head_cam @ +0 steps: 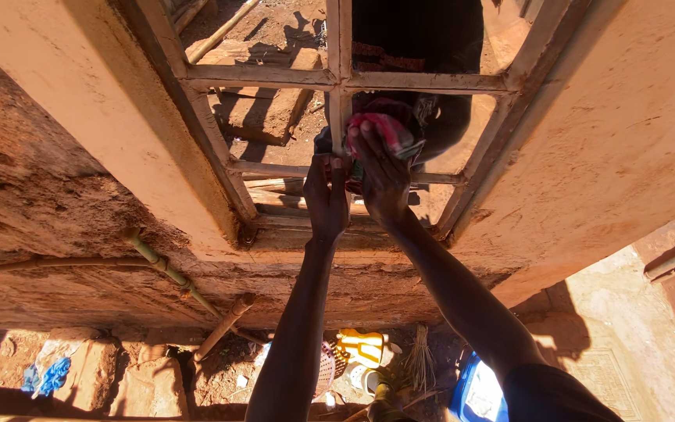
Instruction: The person cleans a wooden window frame with a cloth, then washes the cloth in a blue basin of water and continues wiping the frame.
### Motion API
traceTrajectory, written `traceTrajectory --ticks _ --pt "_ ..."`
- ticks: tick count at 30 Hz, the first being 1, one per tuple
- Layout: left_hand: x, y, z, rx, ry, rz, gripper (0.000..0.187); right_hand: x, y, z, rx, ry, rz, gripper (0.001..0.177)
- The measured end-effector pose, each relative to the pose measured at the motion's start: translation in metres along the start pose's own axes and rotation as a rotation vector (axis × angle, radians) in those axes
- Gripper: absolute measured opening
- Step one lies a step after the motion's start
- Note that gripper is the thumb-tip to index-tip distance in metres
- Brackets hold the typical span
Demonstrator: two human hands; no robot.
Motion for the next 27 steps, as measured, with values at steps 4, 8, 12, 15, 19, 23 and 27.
traceTrajectory --ticks 4,8,12,15,19,23,27 --pt "-0.001 0.002 0.018 -0.103 0.023 -0.079 0.026 -0.01 0.036 0.008 -0.107 0.092 0.092 0.043" --pt "0.001 0.002 0.011 0.0 0.004 -0.094 0.027 -0.003 0.044 0.001 -0.118 0.12 0.19 0.051" --pt "0.003 0.0 0.006 -0.048 0.011 -0.073 0.027 -0.015 0.005 0.004 -0.22 0.171 0.075 0.048" --pt "0.005 0.001 0.0 -0.021 -0.01 -0.093 0.025 -0.037 -0.036 0.003 -0.243 0.203 0.061 0.038" --pt "0.005 0.003 -0.002 -0.021 -0.063 -0.091 0.024 -0.068 -0.038 -0.004 -0.089 0.25 0.096 0.045" --pt "0.002 0.001 -0.001 -0.022 -0.057 -0.084 0.026 -0.104 -0.025 -0.022 0.013 0.307 -0.152 0.044" --pt "0.003 0.001 0.0 -0.039 -0.065 -0.077 0.025 -0.125 -0.006 -0.022 0.173 0.363 -0.158 0.055"
Point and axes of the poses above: each hand's wrist, its own y-axis away from the middle knuckle, its own x-axis out of the palm, z = x × y, the point moved 7 cm from there along -y, towards the middle knuckle, and after that the axes turned 15 degrees about z, right-handed, at the moved point
